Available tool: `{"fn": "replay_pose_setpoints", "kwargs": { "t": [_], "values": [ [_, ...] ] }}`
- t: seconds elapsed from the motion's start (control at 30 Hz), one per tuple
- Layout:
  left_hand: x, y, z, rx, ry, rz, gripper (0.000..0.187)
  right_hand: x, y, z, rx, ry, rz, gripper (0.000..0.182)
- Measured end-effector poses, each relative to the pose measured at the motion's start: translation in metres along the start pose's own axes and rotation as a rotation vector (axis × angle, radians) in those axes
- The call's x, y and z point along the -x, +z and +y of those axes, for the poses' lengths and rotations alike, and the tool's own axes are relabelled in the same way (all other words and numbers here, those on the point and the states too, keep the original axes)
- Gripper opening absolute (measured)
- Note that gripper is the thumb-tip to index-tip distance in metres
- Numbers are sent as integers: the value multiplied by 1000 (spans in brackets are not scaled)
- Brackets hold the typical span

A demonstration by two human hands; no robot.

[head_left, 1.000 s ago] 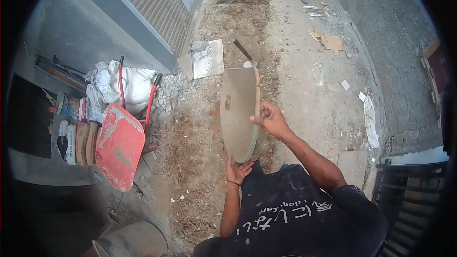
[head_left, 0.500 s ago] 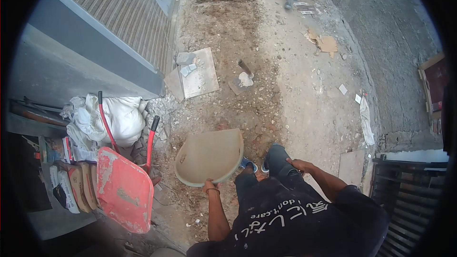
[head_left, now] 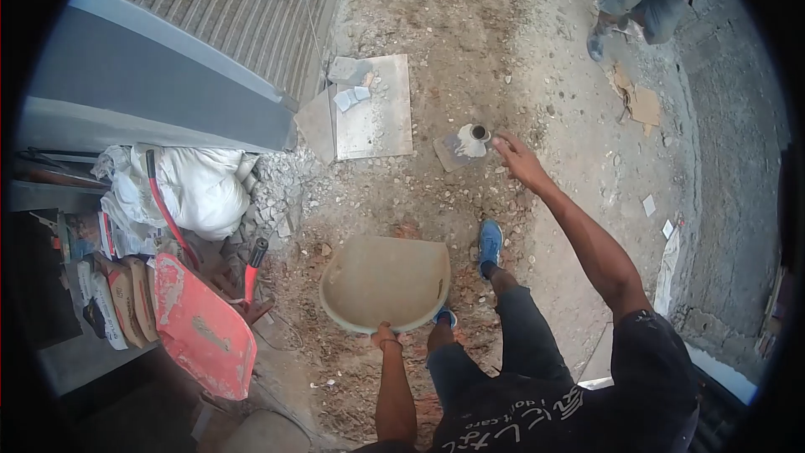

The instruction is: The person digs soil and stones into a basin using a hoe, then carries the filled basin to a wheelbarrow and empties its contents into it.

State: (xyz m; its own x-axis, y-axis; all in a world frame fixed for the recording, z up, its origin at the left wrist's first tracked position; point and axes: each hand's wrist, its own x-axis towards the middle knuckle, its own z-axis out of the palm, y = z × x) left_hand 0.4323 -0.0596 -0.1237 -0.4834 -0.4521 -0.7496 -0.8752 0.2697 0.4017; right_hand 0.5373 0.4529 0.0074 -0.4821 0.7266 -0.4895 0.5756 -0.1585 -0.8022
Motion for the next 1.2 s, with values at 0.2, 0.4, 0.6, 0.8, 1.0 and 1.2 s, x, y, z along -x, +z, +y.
{"fn": "replay_pose_setpoints", "kwargs": {
  "t": [0.2,0.4,0.6,0.8,1.0,1.2],
  "values": [
    [-76,132,-66,-80,74,-39,64,-168,45,14,707,-52,-180,72],
    [-89,192,-117,-229,-229,-1,84,-124,58,69,277,289,-238,62],
    [72,218,-29,-27,-372,-962,71,-20,87,127,-252,453,-135,62],
    [141,303,58,-546,-164,-1181,80,39,102,207,-738,536,-299,42],
    [74,318,-27,-1170,224,-1025,44,-58,85,291,-1343,672,-295,37],
    [38,278,-97,-1083,749,-951,39,-118,154,364,-515,875,216,28]
  ]
}}
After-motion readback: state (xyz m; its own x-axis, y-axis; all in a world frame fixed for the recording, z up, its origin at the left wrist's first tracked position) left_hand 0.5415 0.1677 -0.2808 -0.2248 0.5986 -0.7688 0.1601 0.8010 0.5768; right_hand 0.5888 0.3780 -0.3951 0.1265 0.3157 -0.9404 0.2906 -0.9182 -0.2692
